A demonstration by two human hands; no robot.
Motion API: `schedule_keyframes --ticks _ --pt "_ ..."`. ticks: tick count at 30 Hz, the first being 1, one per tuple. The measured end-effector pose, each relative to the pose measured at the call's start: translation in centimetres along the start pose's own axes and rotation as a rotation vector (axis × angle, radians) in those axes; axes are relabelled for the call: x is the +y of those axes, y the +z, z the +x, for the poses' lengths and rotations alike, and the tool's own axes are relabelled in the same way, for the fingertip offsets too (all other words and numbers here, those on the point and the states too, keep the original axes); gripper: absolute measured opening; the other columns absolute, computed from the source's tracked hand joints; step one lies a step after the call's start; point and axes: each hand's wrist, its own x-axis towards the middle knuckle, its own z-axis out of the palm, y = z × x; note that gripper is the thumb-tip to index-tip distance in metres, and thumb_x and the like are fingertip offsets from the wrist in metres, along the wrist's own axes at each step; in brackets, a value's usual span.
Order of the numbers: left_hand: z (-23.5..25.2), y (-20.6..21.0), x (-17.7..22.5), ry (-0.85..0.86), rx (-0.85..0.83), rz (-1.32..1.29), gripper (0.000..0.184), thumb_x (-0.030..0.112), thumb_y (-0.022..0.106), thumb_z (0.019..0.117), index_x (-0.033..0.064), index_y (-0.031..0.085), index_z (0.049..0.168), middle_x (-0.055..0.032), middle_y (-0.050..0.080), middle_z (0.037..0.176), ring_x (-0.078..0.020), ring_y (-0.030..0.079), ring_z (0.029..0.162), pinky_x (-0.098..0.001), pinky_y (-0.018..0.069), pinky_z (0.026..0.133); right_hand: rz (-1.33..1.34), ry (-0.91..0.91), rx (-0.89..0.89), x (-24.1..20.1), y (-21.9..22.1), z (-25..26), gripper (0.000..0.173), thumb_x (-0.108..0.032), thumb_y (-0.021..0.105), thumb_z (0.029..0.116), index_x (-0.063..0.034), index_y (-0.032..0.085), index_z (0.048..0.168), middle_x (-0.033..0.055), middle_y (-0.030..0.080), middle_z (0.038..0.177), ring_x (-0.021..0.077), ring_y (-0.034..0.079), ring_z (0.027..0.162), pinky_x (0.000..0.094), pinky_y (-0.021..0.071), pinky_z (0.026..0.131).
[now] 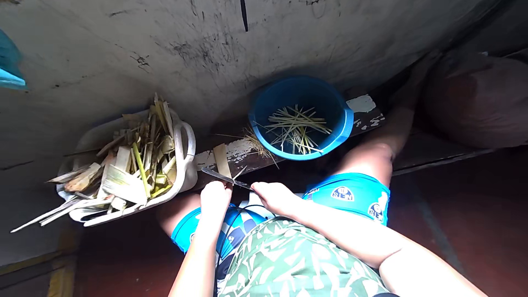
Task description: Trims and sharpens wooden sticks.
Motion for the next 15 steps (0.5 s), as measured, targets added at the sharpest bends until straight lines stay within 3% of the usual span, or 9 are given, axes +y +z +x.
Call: schedule_keyframes --ticks 6,8,10,12,15 --pt "0.6 0.8 -0.7 0.096 0.024 -0.082 0.031 0.024 0.052 0.1067 0.0097 0.075 0.122 -0.0124 0.073 0.122 -0.0280 0.067 0.119 -0.0495 0.0487 0.106 -0.023 0.267 -0.205 1.8 -1.1 0.9 0.028 -0.013 0.036 0.1077 -0.0013 0.055 0.125 0.0218 0.067 0.106 0.0387 0.069 0.100 0.0540 0.0544 0.084" --pt "0.5 0.7 -0.4 0.090 0.034 -0.073 0.031 0.023 0.053 0.1063 0.0059 0.075 0.119 -0.0151 0.073 0.120 -0.0302 0.067 0.118 -0.0509 0.0490 0.105 -0.018 0.190 -0.162 1.0 -1.3 0.6 0.027 -0.013 0.039 0.1065 -0.0013 0.057 0.122 0.0204 0.068 0.102 0.0378 0.070 0.095 0.0532 0.0555 0.079" --pt "0.2 0.4 0.2 0.044 0.031 -0.043 0.029 0.020 0.054 0.1037 -0.0004 0.075 0.108 -0.0205 0.073 0.113 -0.0348 0.068 0.115 -0.0538 0.0497 0.101 -0.004 0.080 -0.085 -0.2 -1.0 0.2 0.024 -0.011 0.041 0.1049 -0.0019 0.059 0.117 0.0177 0.068 0.097 0.0347 0.071 0.087 0.0500 0.0565 0.072" --pt "0.0 0.3 0.4 0.030 0.031 -0.032 0.030 0.020 0.054 0.1035 -0.0017 0.074 0.105 -0.0217 0.073 0.111 -0.0361 0.068 0.114 -0.0544 0.0502 0.100 0.023 0.058 -0.052 -0.2 -0.5 0.1 0.025 -0.011 0.040 0.1053 -0.0016 0.060 0.117 0.0175 0.068 0.096 0.0339 0.071 0.085 0.0491 0.0565 0.071" --pt "0.5 0.9 -0.4 0.095 0.054 -0.096 0.031 0.022 0.051 0.1068 0.0058 0.075 0.118 -0.0152 0.073 0.119 -0.0303 0.068 0.117 -0.0509 0.0495 0.104 0.071 0.265 -0.164 1.6 -0.5 0.8 0.031 -0.016 0.037 0.1084 -0.0008 0.055 0.127 0.0213 0.068 0.104 0.0377 0.069 0.099 0.0534 0.0545 0.085"
